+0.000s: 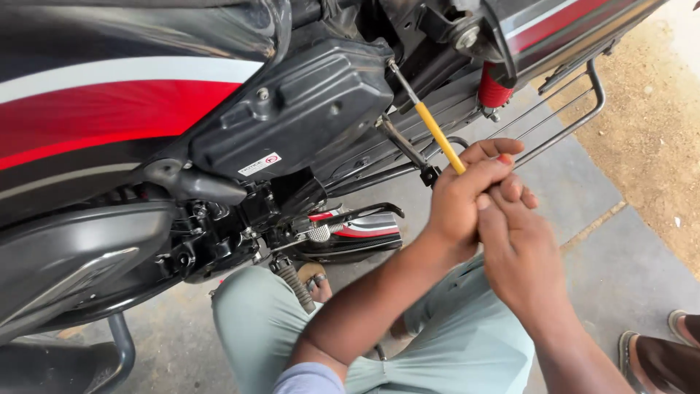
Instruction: Use a screwdriver to work on a motorcycle side panel.
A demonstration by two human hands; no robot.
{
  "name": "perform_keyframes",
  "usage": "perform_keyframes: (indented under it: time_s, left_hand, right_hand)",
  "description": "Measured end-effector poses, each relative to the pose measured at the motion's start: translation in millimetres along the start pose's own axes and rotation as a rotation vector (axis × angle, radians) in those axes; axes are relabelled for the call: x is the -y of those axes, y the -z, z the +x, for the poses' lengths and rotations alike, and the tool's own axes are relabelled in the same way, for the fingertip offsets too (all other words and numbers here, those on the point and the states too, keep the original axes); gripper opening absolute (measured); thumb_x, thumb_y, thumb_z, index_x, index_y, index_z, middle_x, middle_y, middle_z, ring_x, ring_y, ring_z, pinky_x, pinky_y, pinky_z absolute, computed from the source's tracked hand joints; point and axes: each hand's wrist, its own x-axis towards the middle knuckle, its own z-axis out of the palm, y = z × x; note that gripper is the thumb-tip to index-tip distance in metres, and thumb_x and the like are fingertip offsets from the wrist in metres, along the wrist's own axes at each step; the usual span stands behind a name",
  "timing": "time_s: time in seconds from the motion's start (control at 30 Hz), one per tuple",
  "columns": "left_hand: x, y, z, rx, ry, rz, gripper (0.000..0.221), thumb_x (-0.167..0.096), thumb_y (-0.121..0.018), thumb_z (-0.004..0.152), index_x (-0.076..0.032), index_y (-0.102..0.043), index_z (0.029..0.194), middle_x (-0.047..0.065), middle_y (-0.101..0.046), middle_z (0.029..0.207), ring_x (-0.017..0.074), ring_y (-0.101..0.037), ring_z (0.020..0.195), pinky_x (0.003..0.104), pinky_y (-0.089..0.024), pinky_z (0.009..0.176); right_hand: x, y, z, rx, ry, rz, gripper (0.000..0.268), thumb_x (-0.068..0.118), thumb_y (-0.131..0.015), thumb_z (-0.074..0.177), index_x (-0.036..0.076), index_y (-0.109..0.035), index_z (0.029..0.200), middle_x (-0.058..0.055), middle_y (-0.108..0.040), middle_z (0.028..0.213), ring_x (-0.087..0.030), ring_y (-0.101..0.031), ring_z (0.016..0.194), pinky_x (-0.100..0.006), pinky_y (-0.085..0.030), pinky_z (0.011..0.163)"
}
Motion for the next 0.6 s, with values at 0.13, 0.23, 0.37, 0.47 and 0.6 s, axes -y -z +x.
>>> perform_keyframes:
  time_s: [0.13,0.23,0.37,0.47,0.6]
  left_hand:
    - [-33.2,-7.5,-23.3,-0.038,0.014,0.319,0.037,-0.014,-0.053,0.103,-0.003,-0.048,0.138,0.011,-0.067,0.102,0.0186,-0.067,0.093,0.035,-0.055,0.085]
    - [-65.7,11.7,-52.8,-0.08,-0.142,0.551,0.048,-0.019,-0.057,0.104,-0.005,-0.043,0.147,0.014,-0.067,0.126,0.0171,-0.065,0.11,0.032,-0.052,0.093]
    - [-132.2,7.6,-81.4,-0.058,-0.315,0.725,0.052,-0.021,-0.058,0.107,-0.001,-0.044,0.153,0.016,-0.065,0.138,0.0208,-0.064,0.122,0.032,-0.05,0.102]
    - [-163.2,-0.1,-93.5,-0.04,-0.462,0.737,0.051,-0.021,-0.059,0.109,0.001,-0.048,0.153,0.019,-0.065,0.143,0.0243,-0.066,0.127,0.034,-0.052,0.108]
    - [-179.7,5.0,-97.9,-0.067,-0.625,0.635,0.052,-0.011,-0.066,0.105,0.001,-0.048,0.153,0.022,-0.065,0.141,0.0283,-0.067,0.125,0.04,-0.055,0.111]
  right_hand:
    - [3.8,-2.8,-14.2,0.077,-0.085,0.048,0.028,0.022,-0.056,0.102,0.002,-0.067,0.12,-0.015,-0.067,0.074,-0.026,-0.066,0.066,-0.037,-0.051,0.066]
    - [-20.2,-16.7,-49.4,-0.116,-0.022,0.353,0.045,0.015,-0.064,0.1,0.001,-0.059,0.142,-0.01,-0.066,0.085,-0.014,-0.058,0.077,-0.028,-0.047,0.069]
    - [-0.6,-21.4,-83.0,-0.25,-0.154,0.446,0.044,0.01,-0.068,0.097,-0.001,-0.064,0.14,-0.006,-0.066,0.084,-0.011,-0.055,0.069,-0.026,-0.043,0.061]
    - [25.8,-24.3,-90.6,-0.282,0.234,0.169,0.043,0.004,-0.073,0.091,-0.004,-0.065,0.132,-0.009,-0.064,0.086,-0.011,-0.059,0.075,-0.023,-0.046,0.069]
    - [61.6,-42.7,-88.4,-0.236,0.387,0.114,0.04,0.001,-0.076,0.084,-0.002,-0.067,0.122,-0.01,-0.066,0.088,-0.015,-0.065,0.075,-0.025,-0.049,0.069]
